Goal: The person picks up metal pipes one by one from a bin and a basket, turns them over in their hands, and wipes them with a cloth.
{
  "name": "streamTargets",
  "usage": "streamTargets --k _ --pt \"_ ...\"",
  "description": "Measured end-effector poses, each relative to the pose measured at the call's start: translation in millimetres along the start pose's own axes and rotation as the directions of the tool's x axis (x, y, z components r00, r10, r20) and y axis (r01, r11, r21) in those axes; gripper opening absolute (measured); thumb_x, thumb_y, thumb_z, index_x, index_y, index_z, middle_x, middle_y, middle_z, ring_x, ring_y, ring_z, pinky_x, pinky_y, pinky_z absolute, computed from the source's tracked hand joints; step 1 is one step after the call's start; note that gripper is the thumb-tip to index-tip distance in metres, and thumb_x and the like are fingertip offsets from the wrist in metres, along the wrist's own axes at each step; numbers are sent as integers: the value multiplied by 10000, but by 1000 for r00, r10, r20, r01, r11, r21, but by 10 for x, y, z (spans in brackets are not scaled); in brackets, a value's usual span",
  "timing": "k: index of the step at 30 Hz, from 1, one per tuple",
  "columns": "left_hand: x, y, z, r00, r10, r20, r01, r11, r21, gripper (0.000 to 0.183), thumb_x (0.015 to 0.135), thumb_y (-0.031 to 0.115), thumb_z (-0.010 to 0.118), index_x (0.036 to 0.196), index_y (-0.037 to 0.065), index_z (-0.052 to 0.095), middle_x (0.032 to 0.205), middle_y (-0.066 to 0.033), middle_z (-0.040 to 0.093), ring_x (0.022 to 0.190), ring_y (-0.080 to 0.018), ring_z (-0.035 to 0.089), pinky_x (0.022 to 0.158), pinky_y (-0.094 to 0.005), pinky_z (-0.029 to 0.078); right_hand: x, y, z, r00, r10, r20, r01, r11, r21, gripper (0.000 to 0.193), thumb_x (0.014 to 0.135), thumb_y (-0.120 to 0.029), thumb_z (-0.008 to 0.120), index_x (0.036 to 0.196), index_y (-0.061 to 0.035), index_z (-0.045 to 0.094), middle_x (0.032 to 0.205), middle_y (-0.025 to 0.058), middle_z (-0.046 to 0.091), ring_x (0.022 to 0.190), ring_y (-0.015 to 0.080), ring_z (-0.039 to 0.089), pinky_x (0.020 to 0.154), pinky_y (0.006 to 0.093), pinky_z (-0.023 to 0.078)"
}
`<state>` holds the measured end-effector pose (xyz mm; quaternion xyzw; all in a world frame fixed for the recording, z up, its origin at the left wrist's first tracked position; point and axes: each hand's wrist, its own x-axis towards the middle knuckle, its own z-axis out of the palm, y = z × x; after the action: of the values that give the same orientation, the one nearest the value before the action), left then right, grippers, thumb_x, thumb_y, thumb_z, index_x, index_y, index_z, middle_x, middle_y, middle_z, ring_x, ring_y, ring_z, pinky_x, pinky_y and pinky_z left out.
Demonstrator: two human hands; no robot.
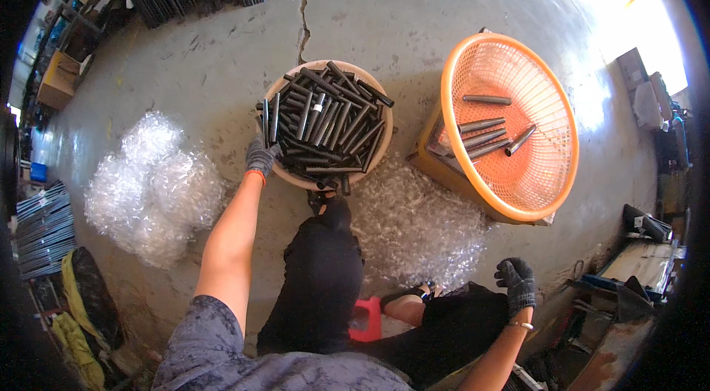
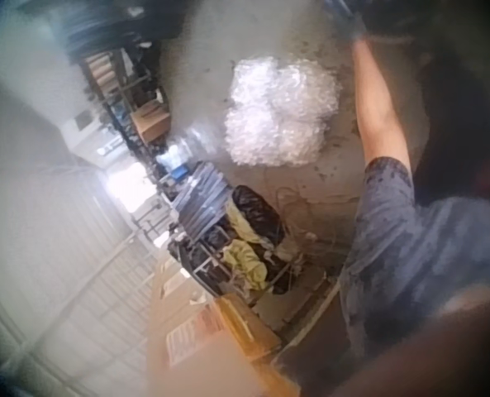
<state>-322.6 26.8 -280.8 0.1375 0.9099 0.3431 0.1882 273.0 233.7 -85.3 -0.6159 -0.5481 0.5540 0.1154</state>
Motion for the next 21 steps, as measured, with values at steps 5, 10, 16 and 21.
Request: streamTargets --k 5,10,16,21 --pt "-162 116 -112 990 109 88 -97 987 -130 534 746 108 667 1209 -20 434 1141 -160 526 1002 -244 525 889 -336 413 -81 26 24 1000 -24 13 25 998 -57 137 839 -182 574 868 -48 576 775 52 598 647 144 578 546 268 467" --pt "-100 493 -233 909 396 126 -319 860 -398 375 809 37 583 1158 -11 455 1037 -83 558 904 -177 542 831 -294 440 -101 -60 38 996 -85 22 88 969 -229 191 815 -214 625 887 -39 599 701 10 570 595 103 491 540 261 428" --pt "-1265 2872 -483 587 790 176 -777 611 -152 365 791 119 624 1120 4 516 1024 -139 570 916 -215 563 814 -313 454 -99 133 -35 946 -324 25 304 854 -422 246 762 -230 667 886 -24 616 826 160 624 757 313 579 685 378 459" --pt "-1900 3976 329 73 928 366 -979 137 -153 362 753 171 662 1078 43 565 1097 -164 557 1011 -311 537 897 -380 421 -134 142 -16 899 -435 52 376 705 -602 273 749 -294 643 862 -47 621 870 182 613 840 373 569 741 425 458"
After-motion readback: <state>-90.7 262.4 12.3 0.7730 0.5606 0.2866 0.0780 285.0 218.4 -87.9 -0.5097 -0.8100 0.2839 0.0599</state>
